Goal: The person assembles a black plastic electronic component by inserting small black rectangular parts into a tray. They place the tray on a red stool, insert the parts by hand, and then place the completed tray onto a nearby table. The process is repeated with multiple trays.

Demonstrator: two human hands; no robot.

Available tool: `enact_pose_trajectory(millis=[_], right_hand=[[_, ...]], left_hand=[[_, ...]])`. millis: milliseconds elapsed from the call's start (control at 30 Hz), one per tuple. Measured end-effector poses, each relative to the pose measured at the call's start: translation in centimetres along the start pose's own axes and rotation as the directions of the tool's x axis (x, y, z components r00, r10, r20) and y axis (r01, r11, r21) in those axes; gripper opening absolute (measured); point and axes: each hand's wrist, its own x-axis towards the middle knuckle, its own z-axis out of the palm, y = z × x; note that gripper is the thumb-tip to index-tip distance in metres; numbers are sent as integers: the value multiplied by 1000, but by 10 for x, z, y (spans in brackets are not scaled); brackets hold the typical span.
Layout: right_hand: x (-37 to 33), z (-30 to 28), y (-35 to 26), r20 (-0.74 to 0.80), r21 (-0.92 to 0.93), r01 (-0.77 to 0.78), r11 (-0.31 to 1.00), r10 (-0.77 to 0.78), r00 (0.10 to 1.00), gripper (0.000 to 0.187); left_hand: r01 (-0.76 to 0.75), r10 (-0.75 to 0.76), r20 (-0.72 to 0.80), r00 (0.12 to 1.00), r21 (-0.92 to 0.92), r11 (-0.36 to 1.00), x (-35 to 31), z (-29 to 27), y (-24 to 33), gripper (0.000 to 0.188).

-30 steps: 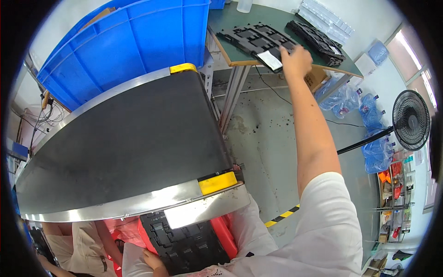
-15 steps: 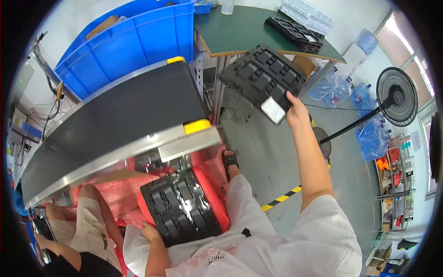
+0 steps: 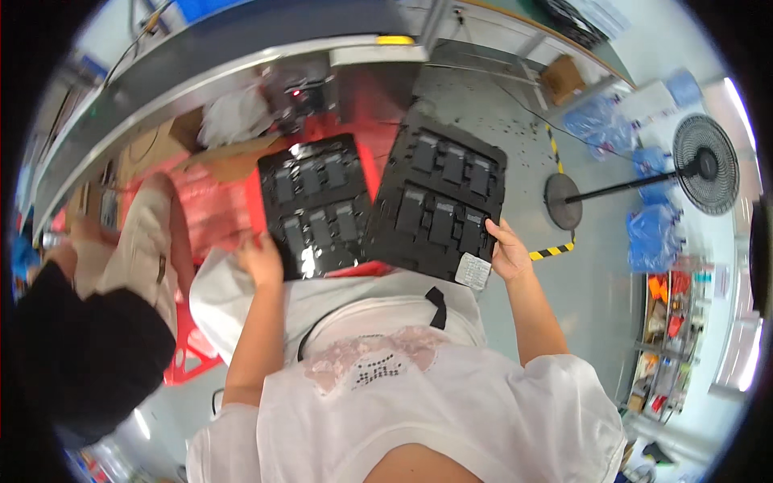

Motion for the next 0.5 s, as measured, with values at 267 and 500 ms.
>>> enact_pose_trajectory(millis=[267,500], right_hand=[[10,0,31,-12,113,45,993,-44,999,42],[-13,12,49,80,27,-77,997,75,994,43]], left_hand=[[-40,53,226,973,-63,997,-35,-24,22,41],[-5,68,268,961,-230,973,-24,-6,-3,40]])
